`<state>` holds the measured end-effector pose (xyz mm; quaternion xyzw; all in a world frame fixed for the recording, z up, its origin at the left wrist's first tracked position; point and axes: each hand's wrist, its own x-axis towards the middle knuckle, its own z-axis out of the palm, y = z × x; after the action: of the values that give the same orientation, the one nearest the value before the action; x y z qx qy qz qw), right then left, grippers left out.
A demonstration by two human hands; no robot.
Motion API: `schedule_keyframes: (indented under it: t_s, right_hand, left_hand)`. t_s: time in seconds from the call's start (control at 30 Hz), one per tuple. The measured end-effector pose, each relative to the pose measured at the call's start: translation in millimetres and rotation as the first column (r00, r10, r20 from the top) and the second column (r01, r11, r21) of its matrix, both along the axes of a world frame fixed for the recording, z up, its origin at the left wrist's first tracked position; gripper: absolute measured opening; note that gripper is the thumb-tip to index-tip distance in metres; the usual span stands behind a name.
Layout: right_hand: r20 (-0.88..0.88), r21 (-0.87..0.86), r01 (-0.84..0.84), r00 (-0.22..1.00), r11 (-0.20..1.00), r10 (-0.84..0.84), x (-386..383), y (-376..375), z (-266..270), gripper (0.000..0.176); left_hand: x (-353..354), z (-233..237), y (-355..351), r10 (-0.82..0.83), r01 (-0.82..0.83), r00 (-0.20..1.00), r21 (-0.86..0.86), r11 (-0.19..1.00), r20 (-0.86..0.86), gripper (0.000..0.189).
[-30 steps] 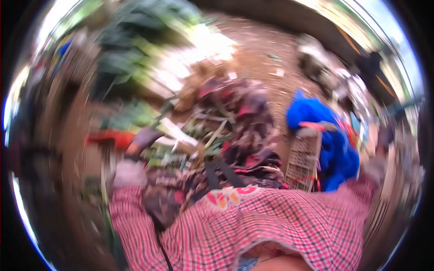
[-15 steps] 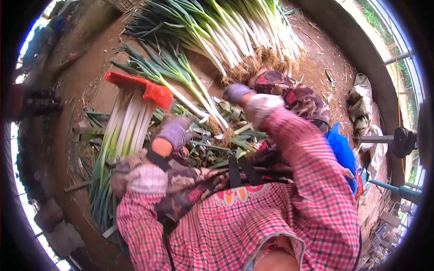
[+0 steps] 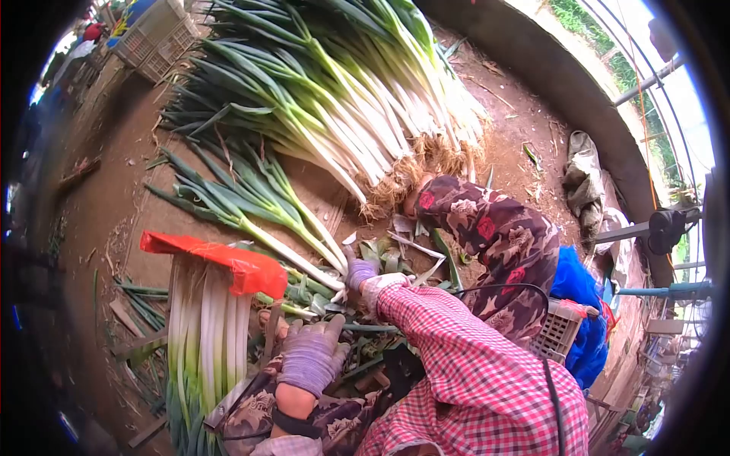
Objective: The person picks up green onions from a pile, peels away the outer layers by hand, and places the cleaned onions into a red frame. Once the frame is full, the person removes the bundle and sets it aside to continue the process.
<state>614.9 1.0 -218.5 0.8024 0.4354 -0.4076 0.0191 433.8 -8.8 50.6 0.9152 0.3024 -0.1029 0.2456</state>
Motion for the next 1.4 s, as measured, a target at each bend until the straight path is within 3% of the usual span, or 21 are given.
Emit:
schedule_keyframes:
  t_s: [0.13,0.2,0.23,0.33,0.4,0.43,0.5,0.57,0.6,0.73,0.83,0.87,0.93,1.0,1.07,1.1,1.13,1.2,1.27,1.3,1.4]
  right_hand:
    - [-0.256,0.131,-0.086,0.960,0.988,0.118,15,12,20,0.063]
    - [-0.329,0.049,-0.269,0.905,0.962,0.270,45,29,-6,0.057]
    - [-0.547,0.015,-0.082,0.833,0.997,0.077,57,28,-8,0.050]
    - [-0.898,-0.234,0.350,0.280,0.907,-0.339,57,0,61,0.033]
    - [-0.797,-0.138,0.295,0.534,0.946,-0.283,58,-22,184,0.028]
    - [-0.827,-0.178,0.291,0.474,0.940,-0.304,62,-30,185,0.026]
    - [-0.866,-0.147,0.225,0.441,0.963,-0.235,72,-52,195,0.025]
    - [-0.828,-0.057,0.094,0.551,0.994,-0.100,84,-84,237,0.025]
    - [-0.774,-0.044,0.025,0.631,0.999,-0.050,88,-103,272,0.025]
    - [-0.703,-0.182,-0.060,0.706,0.982,-0.087,92,-172,414,0.031]
    - [-0.694,-0.392,0.180,0.586,0.902,-0.419,104,-212,472,0.020]
    - [-0.789,-0.362,0.097,0.498,0.927,-0.360,128,-227,470,0.044]
    - [-0.854,-0.316,0.128,0.394,0.940,-0.340,137,-235,474,0.050]
    - [-0.869,-0.179,0.049,0.460,0.983,-0.182,120,-222,482,0.056]
    - [-0.762,0.068,-0.117,0.635,0.991,0.127,104,-195,474,0.059]
    - [-0.716,0.169,-0.146,0.661,0.975,0.223,86,-174,469,0.053]
    - [-0.636,0.215,-0.159,0.726,0.964,0.262,78,-151,452,0.045]
    - [-0.304,0.565,-0.416,0.698,0.713,0.648,53,-83,416,0.032]
    - [-0.063,0.883,-0.352,0.566,0.310,0.822,1,-16,379,0.030]
    - [0.193,0.903,-0.425,0.532,0.063,0.824,-30,19,368,0.029]
    - [0.565,0.649,-0.760,0.442,-0.044,0.696,-126,87,356,0.030]
  left_hand:
    - [10,-2,1,-0.039,0.039,0.995,-0.006,0.999,-0.088,0.044]
    - [22,10,3,-0.019,0.008,0.992,-0.087,0.996,-0.126,0.042]
    - [24,9,3,0.017,-0.018,1.000,-0.235,0.972,-0.003,0.038]
    - [29,-7,-1,-0.070,0.061,0.994,-0.109,0.992,-0.083,0.043]
    - [50,2,10,-0.023,-0.036,0.956,-0.194,0.980,-0.292,0.058]
    - [54,-4,14,0.021,-0.059,0.966,-0.139,0.989,-0.259,0.061]
    - [55,-22,20,0.119,-0.120,0.992,0.039,0.992,0.034,0.073]
    - [61,-32,28,0.097,-0.136,0.984,0.284,0.949,0.148,0.079]
    - [74,-13,28,0.150,-0.162,0.986,0.263,0.951,0.068,0.078]
    - [88,-56,35,-0.142,-0.061,0.900,0.440,0.896,0.413,0.056]
    - [78,-49,43,-0.132,0.028,0.952,0.355,0.934,0.274,0.019]
    - [71,-38,50,-0.078,-0.011,0.956,0.300,0.954,0.282,0.016]
    - [61,-34,80,-0.124,-0.064,0.944,0.537,0.841,0.306,0.017]
    - [24,38,94,-0.031,-0.215,0.937,0.643,0.735,0.348,0.016]
    - [-48,104,102,-0.129,-0.413,0.831,0.755,0.509,0.542,0.016]
    - [-85,129,108,-0.003,-0.478,0.803,0.646,0.596,0.596,0.019]
    - [-120,160,94,0.036,-0.519,0.814,0.698,0.493,0.580,0.021]
    - [-179,206,36,0.115,-0.462,0.886,0.872,0.159,0.449,0.025]
    - [-232,224,-17,0.291,-0.336,0.897,0.941,-0.044,0.334,0.031]
    - [-261,225,-39,0.413,-0.287,0.860,0.953,-0.092,0.299,0.034]
    - [-334,183,-67,0.795,-0.265,0.604,0.954,0.141,0.050,0.043]
